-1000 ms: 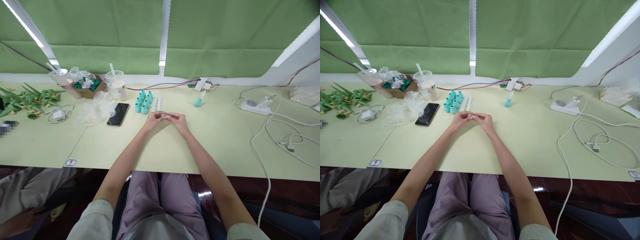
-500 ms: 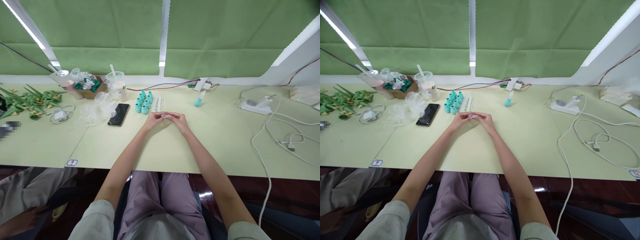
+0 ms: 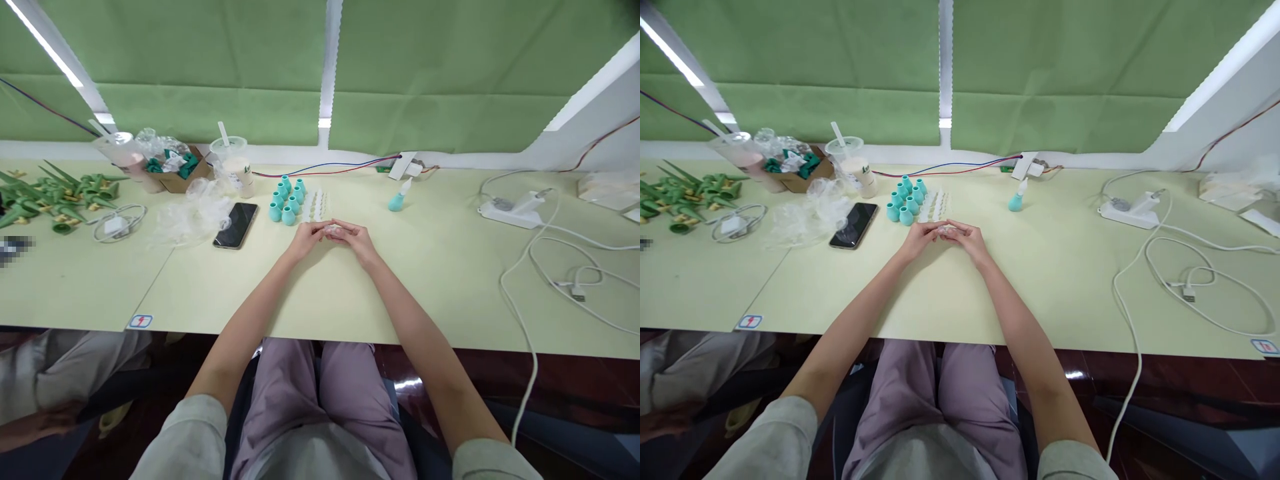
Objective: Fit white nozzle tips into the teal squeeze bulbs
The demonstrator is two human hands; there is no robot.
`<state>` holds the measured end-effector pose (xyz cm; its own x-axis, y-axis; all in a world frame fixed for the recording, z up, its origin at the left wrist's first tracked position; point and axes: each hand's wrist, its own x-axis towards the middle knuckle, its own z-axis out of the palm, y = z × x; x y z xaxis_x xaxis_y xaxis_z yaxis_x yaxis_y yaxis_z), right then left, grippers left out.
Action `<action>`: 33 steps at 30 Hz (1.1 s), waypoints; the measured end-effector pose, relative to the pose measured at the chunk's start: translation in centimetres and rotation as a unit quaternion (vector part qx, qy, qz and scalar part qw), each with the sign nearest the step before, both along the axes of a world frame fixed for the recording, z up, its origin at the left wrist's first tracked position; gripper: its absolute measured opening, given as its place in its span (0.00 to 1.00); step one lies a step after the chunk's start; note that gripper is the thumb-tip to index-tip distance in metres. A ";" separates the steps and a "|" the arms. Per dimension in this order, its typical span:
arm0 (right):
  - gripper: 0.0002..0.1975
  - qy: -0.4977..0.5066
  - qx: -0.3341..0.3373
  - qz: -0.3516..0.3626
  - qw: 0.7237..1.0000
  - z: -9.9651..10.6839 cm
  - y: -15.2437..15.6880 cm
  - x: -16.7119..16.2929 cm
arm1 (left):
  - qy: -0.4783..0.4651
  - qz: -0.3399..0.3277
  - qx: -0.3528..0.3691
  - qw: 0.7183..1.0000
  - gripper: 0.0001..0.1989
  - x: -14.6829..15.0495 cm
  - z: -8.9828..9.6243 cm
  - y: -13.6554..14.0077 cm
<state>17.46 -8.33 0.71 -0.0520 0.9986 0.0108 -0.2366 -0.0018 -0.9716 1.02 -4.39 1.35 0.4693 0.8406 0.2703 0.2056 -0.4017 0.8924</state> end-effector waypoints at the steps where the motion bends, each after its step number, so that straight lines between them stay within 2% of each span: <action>1: 0.29 0.010 -0.010 0.010 1.000 0.0 0.0 0.1 | 0.002 -0.005 0.008 1.000 0.20 0.0 0.0 0.0; 4: 0.28 0.037 -0.035 0.043 0.998 -0.1 0.1 0.5 | 0.005 -0.030 0.025 0.999 0.20 0.1 -0.1 -0.1; 6: 0.27 0.048 -0.042 0.051 0.997 -0.2 0.2 0.7 | 0.008 -0.023 0.043 0.999 0.18 0.3 -0.2 -0.1; 9: 0.23 0.046 -0.038 0.048 0.997 0.0 0.1 0.7 | 0.008 -0.003 0.078 0.997 0.15 0.5 -0.2 -0.4; 14: 0.17 0.027 -0.001 0.013 1.000 0.4 -0.4 0.3 | -0.007 -0.006 0.120 0.993 0.13 0.7 0.3 -1.0; 18: 0.19 0.013 0.004 -0.014 1.000 0.4 -0.5 0.1 | -0.010 -0.001 0.110 0.994 0.14 0.9 0.2 -1.0; 25: 0.20 0.046 -0.005 0.034 0.998 0.1 0.2 0.4 | -0.004 0.026 0.081 0.996 0.15 0.9 0.4 -0.8; 33: 0.21 0.016 -0.007 0.019 1.000 0.4 -0.1 0.2 | 0.000 0.017 0.080 0.997 0.15 1.0 0.3 -0.9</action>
